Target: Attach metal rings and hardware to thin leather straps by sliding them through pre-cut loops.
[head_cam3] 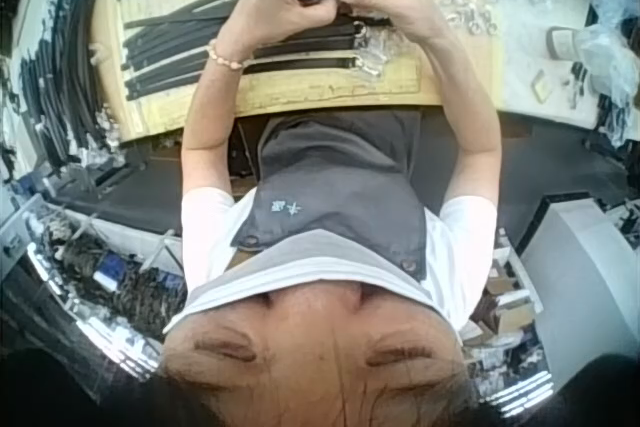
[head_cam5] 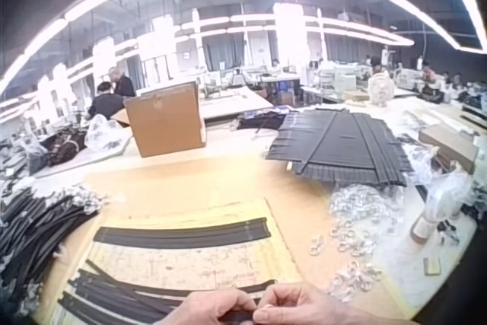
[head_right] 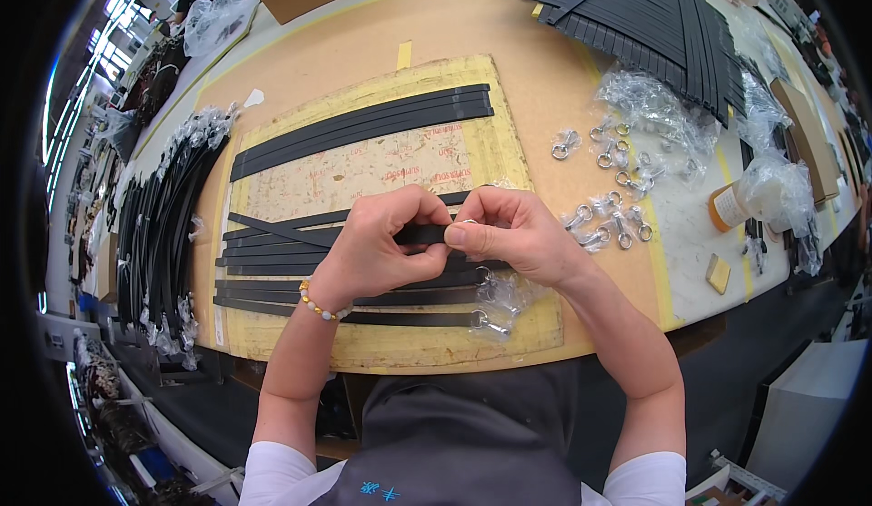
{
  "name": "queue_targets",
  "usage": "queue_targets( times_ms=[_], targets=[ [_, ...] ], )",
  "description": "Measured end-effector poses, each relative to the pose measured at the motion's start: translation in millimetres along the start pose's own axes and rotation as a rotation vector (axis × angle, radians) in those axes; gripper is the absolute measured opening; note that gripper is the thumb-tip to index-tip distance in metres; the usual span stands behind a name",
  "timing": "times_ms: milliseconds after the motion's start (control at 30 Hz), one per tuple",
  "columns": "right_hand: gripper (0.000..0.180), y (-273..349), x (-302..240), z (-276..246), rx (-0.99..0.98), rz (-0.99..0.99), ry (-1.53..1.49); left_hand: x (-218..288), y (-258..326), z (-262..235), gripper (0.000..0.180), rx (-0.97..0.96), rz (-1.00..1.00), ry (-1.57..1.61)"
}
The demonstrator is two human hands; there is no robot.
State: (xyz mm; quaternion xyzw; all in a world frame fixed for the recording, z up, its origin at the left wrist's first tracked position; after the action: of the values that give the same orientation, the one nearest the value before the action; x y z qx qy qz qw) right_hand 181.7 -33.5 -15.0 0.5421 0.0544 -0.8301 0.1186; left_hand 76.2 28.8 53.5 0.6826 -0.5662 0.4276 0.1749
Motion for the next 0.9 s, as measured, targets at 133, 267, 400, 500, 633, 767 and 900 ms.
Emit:
queue_targets(
  times_ms=[133, 267, 400, 500, 633, 767, 900],
  targets=[
    [0.018, 0.2, -0.4, 0.3, 0.007, -0.006, 0.014, 1.8, -0.8, 0.1, 0.02, -0.001, 0.005, -0.016],
    [0.018, 0.0, -1.2, 1.1, 0.018, -0.026, 0.035, 4.1, -0.8, -0.5, 0.02, 0.004, 0.035, -0.049],
    [0.015, 0.5, -0.4, 0.0, 0.05, -0.065, 0.074, 1.9, -0.2, 1.3, 0.02, 0.003, 0.031, -0.048],
    [0.012, 1.4, -1.1, 0.2, 0.117, -0.102, 0.154, 1.1, -1.3, 3.6, 0.02, -0.025, 0.026, -0.037],
    [0.009, 3.1, -2.2, -2.1, 0.148, -0.103, 0.215, 4.7, -2.8, 0.7, 0.02, -0.077, -0.026, -0.027],
    [0.015, 1.3, -2.9, 2.0, 0.017, -0.055, 0.032, 11.0, -0.1, -5.7, 0.021, -0.049, 0.045, -0.056],
    [0.021, 0.5, -3.3, 7.5, -0.109, -0.04, -0.015, 16.7, 1.6, -9.2, 0.022, -0.023, 0.059, -0.078]
  ],
)
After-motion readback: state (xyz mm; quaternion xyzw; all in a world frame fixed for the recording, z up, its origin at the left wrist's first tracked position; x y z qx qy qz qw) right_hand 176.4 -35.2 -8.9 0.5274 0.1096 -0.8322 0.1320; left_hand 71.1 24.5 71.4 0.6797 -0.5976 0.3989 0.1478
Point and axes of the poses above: each hand's wrist, its own y-axis away from the middle knuckle, its own z-axis out of the palm, x = y × z, the point moved 9 cm from there along -y, towards the middle knuckle, and after that the axes turned 11 degrees about -x, right-handed, at the moved point
